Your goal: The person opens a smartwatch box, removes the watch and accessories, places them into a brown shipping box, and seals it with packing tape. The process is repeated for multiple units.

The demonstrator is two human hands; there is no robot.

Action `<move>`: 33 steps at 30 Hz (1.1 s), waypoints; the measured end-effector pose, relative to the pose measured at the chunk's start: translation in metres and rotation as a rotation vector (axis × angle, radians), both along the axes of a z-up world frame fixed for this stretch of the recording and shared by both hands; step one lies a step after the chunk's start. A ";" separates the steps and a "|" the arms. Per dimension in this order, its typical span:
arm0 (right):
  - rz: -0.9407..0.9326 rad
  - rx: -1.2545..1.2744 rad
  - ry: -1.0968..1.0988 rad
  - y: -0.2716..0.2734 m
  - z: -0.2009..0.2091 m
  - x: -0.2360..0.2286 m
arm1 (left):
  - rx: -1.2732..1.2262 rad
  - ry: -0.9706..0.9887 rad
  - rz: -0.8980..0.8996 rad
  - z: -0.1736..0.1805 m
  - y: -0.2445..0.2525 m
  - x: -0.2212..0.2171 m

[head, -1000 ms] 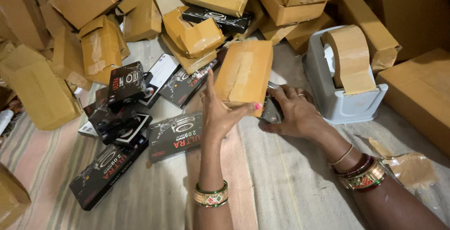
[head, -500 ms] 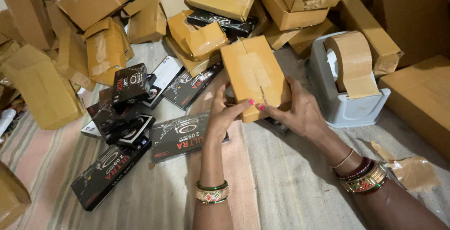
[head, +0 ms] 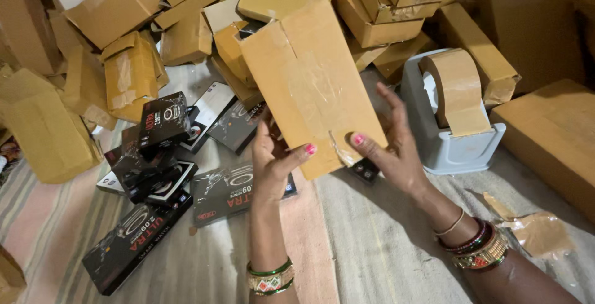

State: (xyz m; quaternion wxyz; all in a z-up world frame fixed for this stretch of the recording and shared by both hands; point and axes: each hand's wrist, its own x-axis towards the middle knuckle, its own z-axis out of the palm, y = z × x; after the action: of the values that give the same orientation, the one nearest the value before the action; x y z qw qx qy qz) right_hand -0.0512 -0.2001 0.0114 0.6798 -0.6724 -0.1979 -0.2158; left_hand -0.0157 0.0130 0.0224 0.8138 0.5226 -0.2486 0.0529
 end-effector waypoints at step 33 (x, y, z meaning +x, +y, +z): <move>0.049 0.231 0.466 0.046 0.002 0.172 | 0.142 0.255 0.424 -0.057 0.044 0.042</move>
State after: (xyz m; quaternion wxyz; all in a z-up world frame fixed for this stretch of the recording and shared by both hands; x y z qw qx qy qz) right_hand 0.1211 -0.1541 0.0133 0.7843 -0.6170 -0.0261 -0.0596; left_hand 0.0266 0.0571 -0.0351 0.7706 0.6212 -0.0319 0.1387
